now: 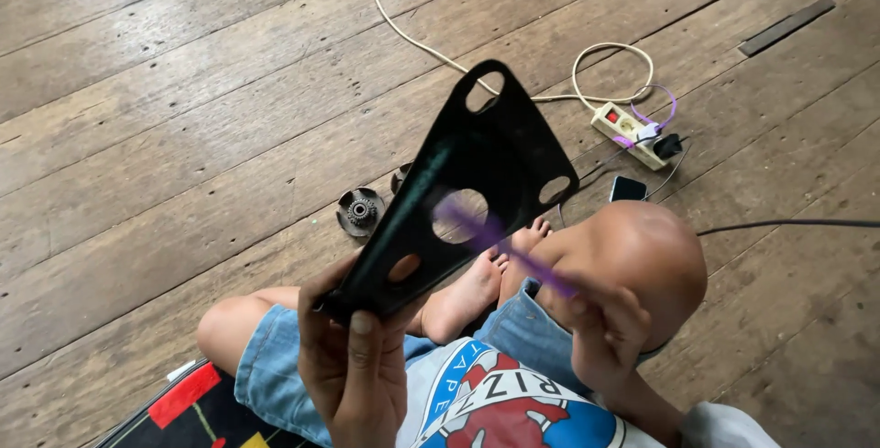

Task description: A person cleans a black metal motorcycle bracket using a purple toothbrush while sitting on a wooden floor.

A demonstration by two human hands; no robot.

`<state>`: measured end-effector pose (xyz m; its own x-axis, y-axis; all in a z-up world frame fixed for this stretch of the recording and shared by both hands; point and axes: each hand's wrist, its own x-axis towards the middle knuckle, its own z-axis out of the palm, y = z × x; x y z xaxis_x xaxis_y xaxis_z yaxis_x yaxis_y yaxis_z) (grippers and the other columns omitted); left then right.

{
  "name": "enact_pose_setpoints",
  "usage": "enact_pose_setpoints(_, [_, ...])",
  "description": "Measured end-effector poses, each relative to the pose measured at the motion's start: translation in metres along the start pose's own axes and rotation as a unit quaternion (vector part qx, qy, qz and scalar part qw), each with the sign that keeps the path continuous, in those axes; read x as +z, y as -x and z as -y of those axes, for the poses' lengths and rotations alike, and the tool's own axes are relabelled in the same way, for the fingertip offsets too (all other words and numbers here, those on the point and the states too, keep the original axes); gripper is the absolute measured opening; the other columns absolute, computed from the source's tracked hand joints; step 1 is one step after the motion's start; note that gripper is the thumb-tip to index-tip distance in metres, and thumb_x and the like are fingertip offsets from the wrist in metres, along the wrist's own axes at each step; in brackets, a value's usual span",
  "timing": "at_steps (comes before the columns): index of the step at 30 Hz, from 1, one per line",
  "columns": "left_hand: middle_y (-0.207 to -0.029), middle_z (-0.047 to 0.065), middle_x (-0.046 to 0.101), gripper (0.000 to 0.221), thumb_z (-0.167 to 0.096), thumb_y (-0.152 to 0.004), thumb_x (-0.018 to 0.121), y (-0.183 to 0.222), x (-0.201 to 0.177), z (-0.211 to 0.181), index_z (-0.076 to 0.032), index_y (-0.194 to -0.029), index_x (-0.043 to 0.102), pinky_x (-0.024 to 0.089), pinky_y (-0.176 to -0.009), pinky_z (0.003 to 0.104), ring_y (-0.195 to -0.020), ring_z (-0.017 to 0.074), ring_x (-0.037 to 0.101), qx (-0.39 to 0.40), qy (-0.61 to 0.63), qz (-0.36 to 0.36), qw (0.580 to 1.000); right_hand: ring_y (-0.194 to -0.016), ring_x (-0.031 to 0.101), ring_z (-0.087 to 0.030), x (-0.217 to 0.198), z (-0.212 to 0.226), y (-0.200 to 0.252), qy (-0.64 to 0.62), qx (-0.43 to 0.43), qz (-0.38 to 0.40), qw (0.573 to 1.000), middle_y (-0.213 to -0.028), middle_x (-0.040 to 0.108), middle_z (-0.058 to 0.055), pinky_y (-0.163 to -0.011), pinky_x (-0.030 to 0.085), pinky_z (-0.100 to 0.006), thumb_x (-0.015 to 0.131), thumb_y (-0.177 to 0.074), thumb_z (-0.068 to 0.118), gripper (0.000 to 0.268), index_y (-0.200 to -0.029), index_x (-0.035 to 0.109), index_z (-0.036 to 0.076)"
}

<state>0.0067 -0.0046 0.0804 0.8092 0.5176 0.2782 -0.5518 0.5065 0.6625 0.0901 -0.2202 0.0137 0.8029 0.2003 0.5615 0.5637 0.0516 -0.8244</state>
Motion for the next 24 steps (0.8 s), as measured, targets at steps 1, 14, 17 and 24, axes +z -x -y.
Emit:
enact_pose_setpoints(1, [-0.137, 0.033, 0.057, 0.038, -0.004, -0.106, 0.047, -0.001, 0.001, -0.001, 0.006, -0.143, 0.04, 0.056, -0.11, 0.046, -0.13, 0.0376, 0.062, -0.002, -0.001, -0.001, 1.0, -0.055, 0.036, -0.002, 0.001, -0.002, 0.001, 0.0, 0.002, 0.0, 1.0, -0.064, 0.05, 0.007, -0.049, 0.031, -0.017, 0.051, -0.099, 0.006, 0.023, -0.118, 0.064, 0.002])
enact_pose_setpoints(14, [-0.134, 0.029, 0.059, 0.038, -0.007, -0.104, 0.053, -0.006, 0.018, -0.008, 0.007, -0.138, 0.043, 0.06, -0.108, 0.047, -0.125, 0.0402, 0.066, 0.016, -0.085, 0.03, 0.996, -0.057, 0.036, -0.002, 0.009, 0.007, -0.017, -0.076, -0.056, 0.035, 0.995, -0.067, 0.048, 0.007, -0.057, 0.037, -0.019, 0.049, -0.109, 0.022, 0.027, -0.127, 0.06, 0.005])
enact_pose_setpoints(17, [-0.134, 0.03, 0.059, 0.038, -0.006, -0.104, 0.053, -0.004, 0.016, -0.007, 0.006, -0.139, 0.044, 0.061, -0.108, 0.048, -0.122, 0.0375, 0.067, 0.026, -0.081, 0.025, 0.996, -0.059, 0.043, -0.003, 0.007, 0.01, -0.018, -0.067, -0.047, 0.067, 0.994, -0.074, 0.062, 0.001, -0.059, 0.042, -0.017, 0.053, -0.103, 0.017, 0.024, -0.116, 0.065, 0.002])
enact_pose_setpoints(24, [-0.129, 0.025, 0.063, 0.036, -0.016, -0.103, 0.052, -0.006, 0.031, -0.007, 0.004, -0.134, 0.048, 0.063, -0.101, 0.044, -0.119, 0.0364, 0.072, 0.008, -0.176, 0.015, 0.984, -0.065, 0.041, -0.001, 0.002, -0.023, 0.013, -0.014, -0.004, -0.066, 0.998, -0.078, 0.057, 0.007, -0.061, 0.035, -0.017, 0.059, -0.101, 0.018, 0.021, -0.116, 0.067, 0.005])
